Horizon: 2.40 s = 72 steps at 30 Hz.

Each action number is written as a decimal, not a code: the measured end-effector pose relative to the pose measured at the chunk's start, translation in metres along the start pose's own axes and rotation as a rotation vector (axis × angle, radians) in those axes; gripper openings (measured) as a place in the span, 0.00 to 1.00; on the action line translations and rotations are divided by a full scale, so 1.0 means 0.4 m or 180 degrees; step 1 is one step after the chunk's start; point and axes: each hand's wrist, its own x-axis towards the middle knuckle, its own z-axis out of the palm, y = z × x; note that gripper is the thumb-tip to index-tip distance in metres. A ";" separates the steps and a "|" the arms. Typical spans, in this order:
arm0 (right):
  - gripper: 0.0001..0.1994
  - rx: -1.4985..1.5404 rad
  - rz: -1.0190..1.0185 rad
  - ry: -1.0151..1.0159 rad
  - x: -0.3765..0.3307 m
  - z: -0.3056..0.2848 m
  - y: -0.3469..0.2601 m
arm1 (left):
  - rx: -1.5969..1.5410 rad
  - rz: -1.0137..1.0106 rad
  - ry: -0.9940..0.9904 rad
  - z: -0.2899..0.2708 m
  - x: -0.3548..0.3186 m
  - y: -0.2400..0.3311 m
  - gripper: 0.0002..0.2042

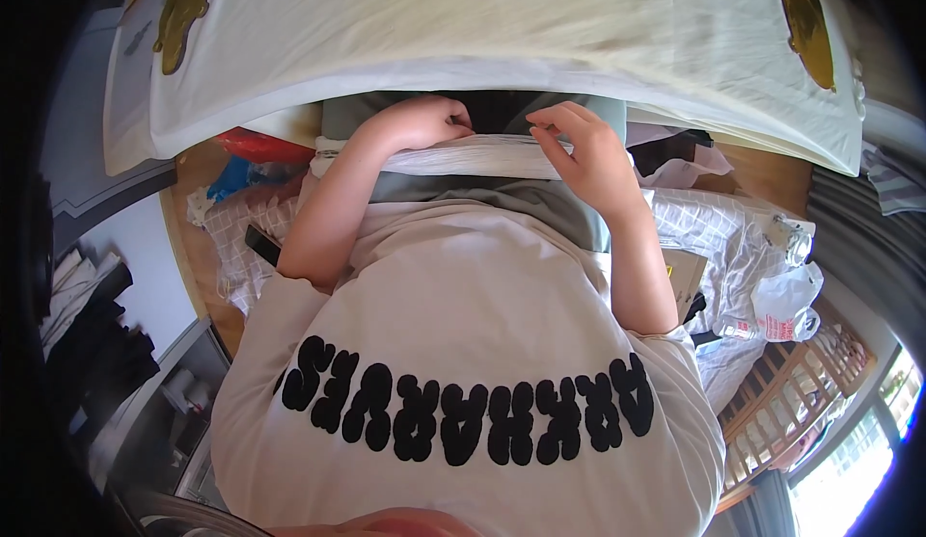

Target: Assembling folders by inserting yellow reflective sheets into backing cards and preparing small components with string.

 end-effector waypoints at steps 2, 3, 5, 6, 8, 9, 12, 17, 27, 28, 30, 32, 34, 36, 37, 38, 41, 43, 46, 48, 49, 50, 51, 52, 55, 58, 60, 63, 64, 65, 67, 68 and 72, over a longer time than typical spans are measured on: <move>0.09 0.0008 0.0033 -0.0027 0.000 0.000 0.001 | -0.0287 0.0031 0.0103 -0.004 -0.014 0.014 0.15; 0.09 0.0015 0.0065 -0.0054 0.000 0.000 0.001 | -0.0283 0.0032 0.0098 -0.005 -0.019 0.015 0.15; 0.09 -0.0018 0.0067 -0.0062 -0.001 0.002 0.005 | -0.0769 0.0116 0.0259 -0.011 -0.035 0.017 0.15; 0.09 -0.0053 0.0065 -0.0075 -0.002 0.002 0.007 | -0.0767 0.0119 0.0251 -0.014 -0.043 0.023 0.15; 0.09 -0.0071 0.0095 -0.0111 0.000 0.002 0.011 | -0.0905 0.0159 0.0394 -0.022 -0.067 0.039 0.14; 0.09 -0.0089 0.0117 -0.0151 0.002 0.003 0.013 | -0.0902 0.0160 0.0387 -0.024 -0.078 0.045 0.14; 0.09 -0.0137 0.0044 -0.0140 0.010 0.013 0.016 | -0.1206 0.0401 0.0509 -0.017 -0.109 0.053 0.13; 0.08 -0.0072 -0.0038 -0.0434 0.039 0.046 0.026 | -0.1200 0.0808 0.0890 0.007 -0.149 0.060 0.11; 0.07 0.0143 -0.0568 -0.0854 0.090 0.097 0.041 | -0.1255 0.0892 0.1204 0.031 -0.165 0.052 0.11; 0.07 0.0141 -0.0568 -0.0854 0.092 0.100 0.038 | -0.1258 0.0876 0.1199 0.029 -0.166 0.054 0.11; 0.06 0.0212 -0.0574 -0.0965 0.094 0.108 0.029 | -0.1261 0.0856 0.1197 0.029 -0.166 0.054 0.10; 0.06 0.0243 -0.0555 -0.0954 0.095 0.113 0.027 | -0.1260 0.0839 0.1261 0.029 -0.165 0.052 0.10; 0.06 0.0273 -0.0537 -0.0942 0.095 0.118 0.024 | -0.1318 0.0854 0.1248 0.029 -0.164 0.050 0.10; 0.05 0.0391 -0.0474 -0.0770 0.092 0.121 0.018 | -0.1378 0.0868 0.1235 0.027 -0.164 0.050 0.10; 0.05 0.0389 -0.0474 -0.0771 0.091 0.124 0.016 | -0.1372 0.0851 0.1235 0.025 -0.165 0.052 0.11; 0.05 0.0483 -0.0445 -0.0671 0.089 0.128 0.014 | -0.1367 0.0833 0.1233 0.023 -0.167 0.053 0.11; 0.06 0.0370 -0.0637 -0.0492 0.091 0.129 0.009 | -0.1461 0.0725 0.1171 0.020 -0.169 0.058 0.12; 0.06 0.0160 -0.0859 -0.0413 0.093 0.128 0.010 | -0.1498 0.0739 0.1183 0.027 -0.163 0.050 0.13; 0.07 -0.0009 -0.1044 -0.0426 0.095 0.129 0.014 | -0.1582 0.0758 0.1198 0.034 -0.161 0.045 0.15; 0.06 -0.0170 -0.1175 -0.0319 0.094 0.131 0.011 | -0.1631 0.0774 0.1208 0.041 -0.158 0.040 0.16; 0.06 -0.0169 -0.1176 -0.0319 0.093 0.130 0.009 | -0.1724 0.0772 0.1232 0.045 -0.155 0.036 0.16; 0.05 -0.0227 -0.1194 -0.0308 0.093 0.129 0.007 | -0.1817 0.0771 0.1255 0.046 -0.154 0.035 0.16; 0.05 -0.0286 -0.1212 -0.0299 0.092 0.129 0.006 | -0.1816 0.0771 0.1254 0.047 -0.153 0.034 0.16; 0.05 -0.0284 -0.1212 -0.0299 0.092 0.130 0.006 | -0.1804 0.0756 0.1261 0.047 -0.152 0.034 0.16; 0.04 -0.0186 -0.1168 -0.0303 0.093 0.131 0.012 | -0.1643 0.0676 0.1305 0.037 -0.157 0.047 0.15; 0.04 0.0013 -0.1074 -0.0436 0.097 0.132 0.016 | -0.1439 0.0710 0.1415 0.046 -0.148 0.035 0.15; 0.04 0.0198 -0.1006 -0.0403 0.097 0.133 0.014 | -0.1383 0.0814 0.1479 0.053 -0.143 0.029 0.14; 0.03 0.0176 -0.1003 -0.0474 0.100 0.134 0.016 | -0.1250 0.0785 0.1656 0.057 -0.144 0.032 0.13; 0.03 0.0177 -0.1005 -0.0479 0.098 0.132 0.017 | -0.0984 0.0725 0.1701 0.057 -0.144 0.036 0.14; 0.03 0.0177 -0.0994 -0.0451 0.098 0.131 0.018 | -0.0714 0.0659 0.1747 0.056 -0.145 0.037 0.14; 0.03 0.0181 -0.0992 -0.0426 0.098 0.134 0.016 | -0.0639 0.0671 0.1792 0.060 -0.143 0.037 0.14; 0.03 0.0352 -0.0762 -0.0415 0.096 0.135 0.015 | -0.0570 0.0697 0.1826 0.060 -0.142 0.039 0.14; 0.04 0.0688 -0.0238 -0.0492 0.101 0.133 0.006 | -0.0602 0.0566 0.1693 0.056 -0.147 0.036 0.15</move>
